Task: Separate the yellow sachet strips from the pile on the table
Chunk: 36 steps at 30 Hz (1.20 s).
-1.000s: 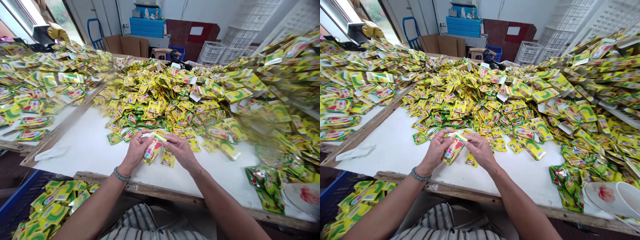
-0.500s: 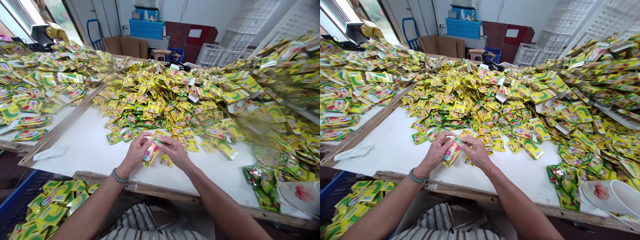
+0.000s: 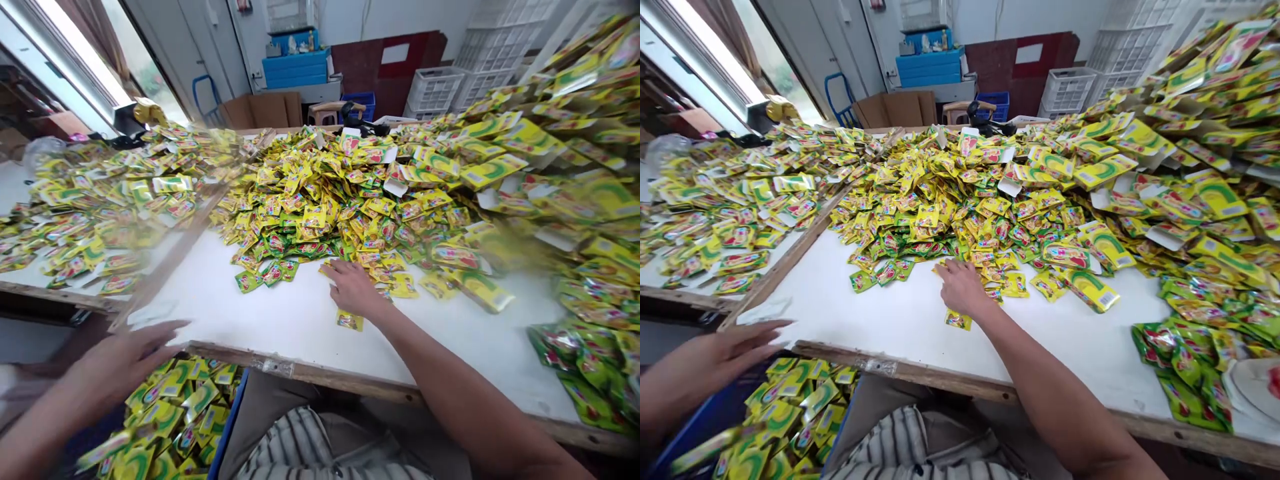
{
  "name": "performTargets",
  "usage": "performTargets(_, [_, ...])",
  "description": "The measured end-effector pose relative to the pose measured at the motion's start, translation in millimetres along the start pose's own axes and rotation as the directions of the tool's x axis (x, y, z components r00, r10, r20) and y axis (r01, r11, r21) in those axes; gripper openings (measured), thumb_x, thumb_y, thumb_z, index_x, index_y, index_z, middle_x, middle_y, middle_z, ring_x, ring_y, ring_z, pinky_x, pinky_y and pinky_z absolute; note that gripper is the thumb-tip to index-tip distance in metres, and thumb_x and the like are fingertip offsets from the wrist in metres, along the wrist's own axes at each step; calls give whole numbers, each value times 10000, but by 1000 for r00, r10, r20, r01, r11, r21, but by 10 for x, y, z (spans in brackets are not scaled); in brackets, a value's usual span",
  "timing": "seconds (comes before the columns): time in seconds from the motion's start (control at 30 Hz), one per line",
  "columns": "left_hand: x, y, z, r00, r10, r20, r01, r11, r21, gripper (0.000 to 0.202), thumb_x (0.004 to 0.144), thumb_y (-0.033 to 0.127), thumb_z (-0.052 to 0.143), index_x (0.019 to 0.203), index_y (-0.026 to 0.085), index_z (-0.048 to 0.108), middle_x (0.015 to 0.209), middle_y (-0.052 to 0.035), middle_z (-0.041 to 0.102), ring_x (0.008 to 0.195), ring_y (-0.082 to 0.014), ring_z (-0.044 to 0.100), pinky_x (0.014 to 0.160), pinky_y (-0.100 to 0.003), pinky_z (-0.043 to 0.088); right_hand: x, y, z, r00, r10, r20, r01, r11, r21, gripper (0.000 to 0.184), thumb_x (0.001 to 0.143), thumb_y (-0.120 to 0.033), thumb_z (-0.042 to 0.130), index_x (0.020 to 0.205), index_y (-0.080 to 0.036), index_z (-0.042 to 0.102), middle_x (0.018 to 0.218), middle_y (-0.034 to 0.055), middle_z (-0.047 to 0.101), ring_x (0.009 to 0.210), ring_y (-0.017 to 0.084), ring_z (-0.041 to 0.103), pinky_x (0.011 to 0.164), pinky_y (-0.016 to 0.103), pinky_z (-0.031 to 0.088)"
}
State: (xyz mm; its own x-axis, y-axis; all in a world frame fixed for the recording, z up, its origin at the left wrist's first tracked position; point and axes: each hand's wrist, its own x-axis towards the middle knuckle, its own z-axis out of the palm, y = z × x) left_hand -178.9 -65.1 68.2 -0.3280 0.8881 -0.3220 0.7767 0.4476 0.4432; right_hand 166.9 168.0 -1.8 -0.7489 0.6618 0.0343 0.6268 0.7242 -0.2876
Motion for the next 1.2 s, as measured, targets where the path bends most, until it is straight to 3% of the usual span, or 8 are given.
performTargets(0.2, [841, 1097, 716, 965, 212, -156, -189, 970, 152, 514, 788, 279, 511, 1268, 125, 612, 1223, -170, 671, 1124, -343, 616, 958, -427, 469, -74, -14, -29, 999, 23, 37, -23, 1000, -4, 407, 876, -66, 398, 1213, -157, 608, 1018, 115, 718, 969, 240, 637, 860, 359, 406])
performTargets(0.37, [1219, 1352, 1121, 944, 299, -141, -282, 951, 125, 426, 809, 99, 437, 1179, 152, 641, 950, -154, 725, 923, -309, 670, 803, -393, 486, -162, 42, -150, 978, 189, -84, -160, 947, 279, 220, 906, -190, 442, 1029, -190, 624, 980, 94, 692, 885, 220, 618, 778, 322, 445])
performTargets(0.47, [1232, 1387, 1162, 959, 217, -183, -263, 921, -287, 237, 841, 266, 533, 1029, 183, 652, 642, -47, 656, 664, -250, 654, 664, -335, 475, -172, 31, -277, 956, 286, -67, -199, 797, 571, 161, 880, -284, 512, 998, -214, 597, 811, 25, 652, 723, 180, 580, 702, 307, 459])
performTargets(0.57, [1199, 1525, 1160, 987, 154, -44, -136, 657, -741, 333, 718, 428, 706, 915, 174, 618, 585, 1, 623, 561, -188, 614, 587, -283, 461, -162, -5, -402, 970, 236, 59, -166, 466, 869, 222, 846, -384, 581, 996, -220, 571, 775, -2, 621, 719, 161, 584, 709, 303, 496])
performTargets(0.67, [1167, 1722, 1166, 969, 217, 120, 2, 476, -879, 387, 621, 439, 789, 844, 160, 641, 648, -15, 659, 556, -145, 577, 559, -254, 445, -164, -27, -457, 972, 123, 200, -226, 258, 939, 256, 803, -414, 644, 939, -211, 568, 834, 10, 639, 776, 166, 610, 742, 317, 526])
performTargets(0.83, [1130, 1919, 1201, 927, 328, 180, 53, 361, -931, 365, 668, 495, 755, 752, 153, 659, 682, -14, 638, 597, -116, 543, 569, -226, 433, -193, 36, -360, 942, 218, 256, -320, 347, 882, 174, 810, -343, 636, 899, -213, 563, 749, -16, 600, 704, 145, 585, 620, 262, 512])
performTargets(1.0, [1126, 1987, 1273, 940, 304, 152, 22, 391, -920, 393, 616, 409, 829, 851, 146, 655, 707, -10, 656, 600, -114, 551, 550, -215, 419, -188, 95, -298, 927, 346, 147, -308, 477, 823, 267, 819, -336, 624, 1056, -230, 560, 661, -53, 522, 604, 122, 514, 578, 246, 457])
performTargets(1.2, [1203, 2143, 1224, 906, 379, 187, 6, 431, -902, 351, 605, 373, 837, 791, 138, 654, 644, -3, 640, 563, -108, 546, 538, -214, 407, -170, 73, -425, 940, 261, 220, -292, 283, 914, 347, 740, -480, 706, 858, -174, 595, 767, 13, 614, 694, 156, 560, 625, 278, 435])
